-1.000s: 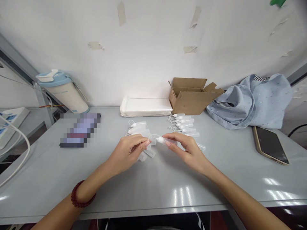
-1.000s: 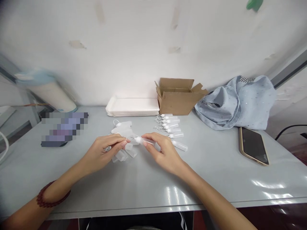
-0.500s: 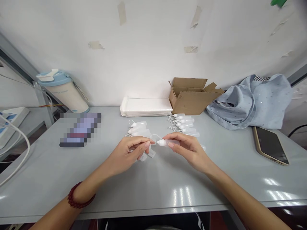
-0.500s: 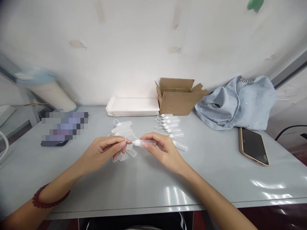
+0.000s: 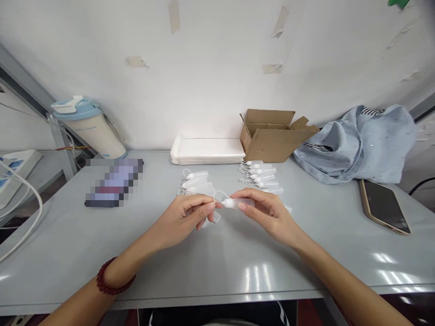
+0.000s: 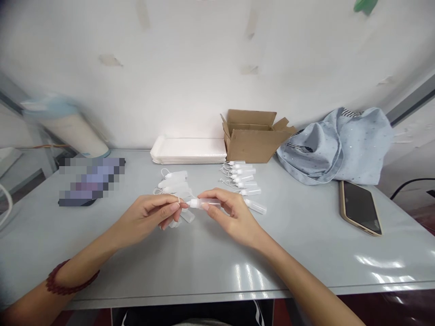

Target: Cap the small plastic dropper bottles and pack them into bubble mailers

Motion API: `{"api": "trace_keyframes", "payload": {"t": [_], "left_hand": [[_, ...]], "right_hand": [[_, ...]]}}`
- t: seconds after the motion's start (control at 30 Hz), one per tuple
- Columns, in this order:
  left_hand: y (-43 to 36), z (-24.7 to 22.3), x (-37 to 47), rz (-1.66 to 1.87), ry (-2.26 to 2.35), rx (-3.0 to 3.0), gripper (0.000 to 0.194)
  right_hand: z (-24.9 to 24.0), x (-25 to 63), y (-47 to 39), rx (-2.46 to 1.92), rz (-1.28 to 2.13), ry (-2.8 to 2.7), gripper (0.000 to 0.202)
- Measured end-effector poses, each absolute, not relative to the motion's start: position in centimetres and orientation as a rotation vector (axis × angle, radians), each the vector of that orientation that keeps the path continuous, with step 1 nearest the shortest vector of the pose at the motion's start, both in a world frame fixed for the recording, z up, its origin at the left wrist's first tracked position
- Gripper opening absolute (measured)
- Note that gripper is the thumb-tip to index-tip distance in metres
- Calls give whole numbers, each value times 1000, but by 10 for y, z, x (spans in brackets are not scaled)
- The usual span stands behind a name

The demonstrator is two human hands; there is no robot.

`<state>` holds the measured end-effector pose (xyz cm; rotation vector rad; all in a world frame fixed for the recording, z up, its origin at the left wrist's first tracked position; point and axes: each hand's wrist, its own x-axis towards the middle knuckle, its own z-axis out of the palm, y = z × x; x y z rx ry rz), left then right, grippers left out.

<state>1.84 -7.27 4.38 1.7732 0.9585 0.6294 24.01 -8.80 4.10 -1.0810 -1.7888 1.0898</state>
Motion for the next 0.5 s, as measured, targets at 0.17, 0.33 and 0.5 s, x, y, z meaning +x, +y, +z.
{"api": "trace_keyframes", "payload": {"t": [0.17,0.33,0.5], "left_hand": [[-72,42,18,633,932,1746,31],[-73,42,17,635,923,1741,32],[-73,42,18,635,932,1754,33]], "right_hand": [[42,240,-89,-1094,1094,-1780,18],[43,240,-89,-1103,1094,-1815,18],[41,239,-89,-1159,1002,-1880,21]]}}
